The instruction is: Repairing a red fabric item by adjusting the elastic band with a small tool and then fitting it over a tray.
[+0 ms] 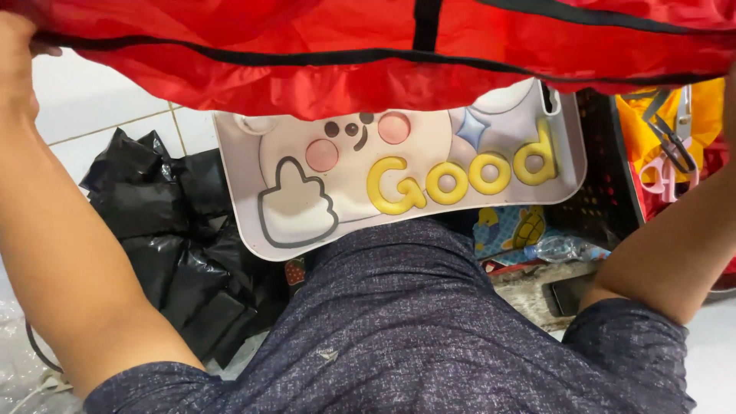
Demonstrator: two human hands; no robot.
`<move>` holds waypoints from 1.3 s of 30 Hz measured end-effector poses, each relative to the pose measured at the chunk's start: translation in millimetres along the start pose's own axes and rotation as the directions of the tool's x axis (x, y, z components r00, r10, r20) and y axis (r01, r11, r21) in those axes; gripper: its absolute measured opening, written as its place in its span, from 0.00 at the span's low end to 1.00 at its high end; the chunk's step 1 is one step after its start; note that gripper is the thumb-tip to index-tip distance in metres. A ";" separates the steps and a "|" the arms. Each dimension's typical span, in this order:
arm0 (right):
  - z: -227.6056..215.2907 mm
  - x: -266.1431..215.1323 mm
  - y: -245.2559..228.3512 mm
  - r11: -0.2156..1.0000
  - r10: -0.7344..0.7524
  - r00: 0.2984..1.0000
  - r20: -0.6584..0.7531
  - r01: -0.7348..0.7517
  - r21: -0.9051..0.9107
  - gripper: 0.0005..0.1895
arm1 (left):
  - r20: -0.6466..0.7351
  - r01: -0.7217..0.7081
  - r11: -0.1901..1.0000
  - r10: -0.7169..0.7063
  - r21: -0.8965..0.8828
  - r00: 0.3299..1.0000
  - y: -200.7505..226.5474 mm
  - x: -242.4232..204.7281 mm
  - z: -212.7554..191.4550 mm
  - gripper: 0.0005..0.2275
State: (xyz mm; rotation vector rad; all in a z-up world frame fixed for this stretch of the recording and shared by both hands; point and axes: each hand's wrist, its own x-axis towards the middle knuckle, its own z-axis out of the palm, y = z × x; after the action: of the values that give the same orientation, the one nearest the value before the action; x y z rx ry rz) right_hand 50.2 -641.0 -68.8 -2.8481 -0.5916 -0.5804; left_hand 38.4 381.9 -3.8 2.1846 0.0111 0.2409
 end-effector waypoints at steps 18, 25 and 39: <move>-43.0 51.3 -132.2 0.917 0.351 0.920 -0.172 -0.301 0.260 0.25 | 0.489 0.008 0.995 -0.054 0.096 0.871 -202.3 42.8 -104.1 0.23; -40.1 50.7 -200.2 0.591 0.384 0.914 -0.132 -0.133 0.796 0.17 | 0.521 0.154 0.970 -0.231 0.187 0.822 -214.2 16.3 -83.1 0.30; -13.5 15.3 -221.6 0.781 0.269 0.961 -0.066 -0.177 0.599 0.16 | 0.149 -0.005 0.954 -0.042 0.299 0.988 106.7 -111.1 48.7 0.36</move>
State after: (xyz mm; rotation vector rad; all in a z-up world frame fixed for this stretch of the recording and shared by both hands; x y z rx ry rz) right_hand -33.2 -438.4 -30.3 -2.2144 -0.3199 -0.4577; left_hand -70.5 269.4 35.8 2.4984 -0.0199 0.0603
